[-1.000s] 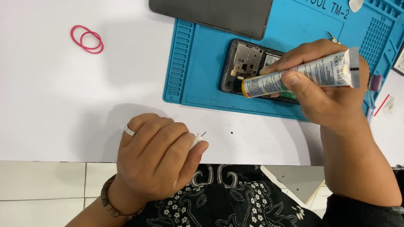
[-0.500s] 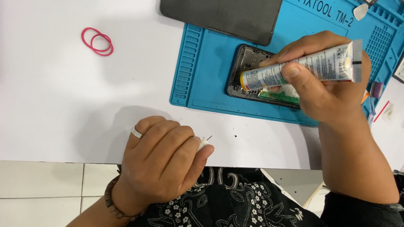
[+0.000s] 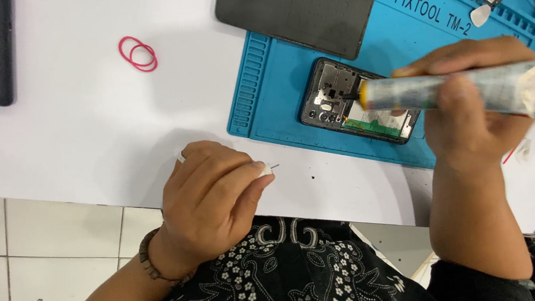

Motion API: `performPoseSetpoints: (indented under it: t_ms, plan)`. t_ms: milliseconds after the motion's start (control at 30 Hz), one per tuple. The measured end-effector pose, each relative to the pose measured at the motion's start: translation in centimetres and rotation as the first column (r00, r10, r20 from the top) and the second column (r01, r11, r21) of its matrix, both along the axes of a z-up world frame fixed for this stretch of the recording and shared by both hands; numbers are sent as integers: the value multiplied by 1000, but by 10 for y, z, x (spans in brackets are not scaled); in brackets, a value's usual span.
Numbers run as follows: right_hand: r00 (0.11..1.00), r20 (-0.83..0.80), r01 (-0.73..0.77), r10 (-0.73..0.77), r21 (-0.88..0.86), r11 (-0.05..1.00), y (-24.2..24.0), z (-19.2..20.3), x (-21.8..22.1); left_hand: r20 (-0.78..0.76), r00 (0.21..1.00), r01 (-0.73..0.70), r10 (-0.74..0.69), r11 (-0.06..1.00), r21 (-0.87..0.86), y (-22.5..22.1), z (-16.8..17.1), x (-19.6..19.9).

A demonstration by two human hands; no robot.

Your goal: Applying adhesive to a mobile phone frame and attaching the back cover, followed by testing the device functionality.

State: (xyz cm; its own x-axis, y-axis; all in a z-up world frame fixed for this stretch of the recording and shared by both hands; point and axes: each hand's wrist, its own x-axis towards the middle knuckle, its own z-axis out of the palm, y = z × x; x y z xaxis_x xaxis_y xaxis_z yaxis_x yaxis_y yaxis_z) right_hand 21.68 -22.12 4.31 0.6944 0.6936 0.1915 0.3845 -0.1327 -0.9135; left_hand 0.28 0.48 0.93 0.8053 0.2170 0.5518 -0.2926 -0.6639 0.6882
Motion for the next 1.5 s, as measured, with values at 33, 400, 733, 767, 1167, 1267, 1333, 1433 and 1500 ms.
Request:
performPoseSetpoints:
  t_ms: [33,400,733,767,1167,1267,1333,1433,1500]
  plan:
    - [1000,8,26,-26,48,998,-10,1,-1,-34,999,-11,8,996,-91,0,1,-1]
    - [698,-716,473,-5,455,755,-18,-28,-90,81,918,252,-389,411,-876,-48,30,37]
    - [976,-169,173,-139,213,961,4,-12,-65,-19,993,-110,116,859,-499,-12,8,12]
    - [992,-47,121,-115,138,983,10,-11,-61,-33,990,-137,138,865,-483,-9,2,8]
    - [992,19,121,-123,51,991,15,-25,-60,-82,991,-129,103,881,-454,-2,3,3]
    - [991,24,128,-128,18,992,12,-24,-63,-86,991,-132,104,881,-454,-2,3,3]
    - [992,14,127,-127,14,992,11,-23,-64,-83,991,-134,108,881,-453,-2,3,3]
    - [994,-16,104,-104,16,994,8,-23,-65,-86,990,-137,110,881,-453,-2,3,2]
    - [996,-31,84,-83,22,996,6,-23,-65,-87,990,-135,107,881,-454,-3,3,2]
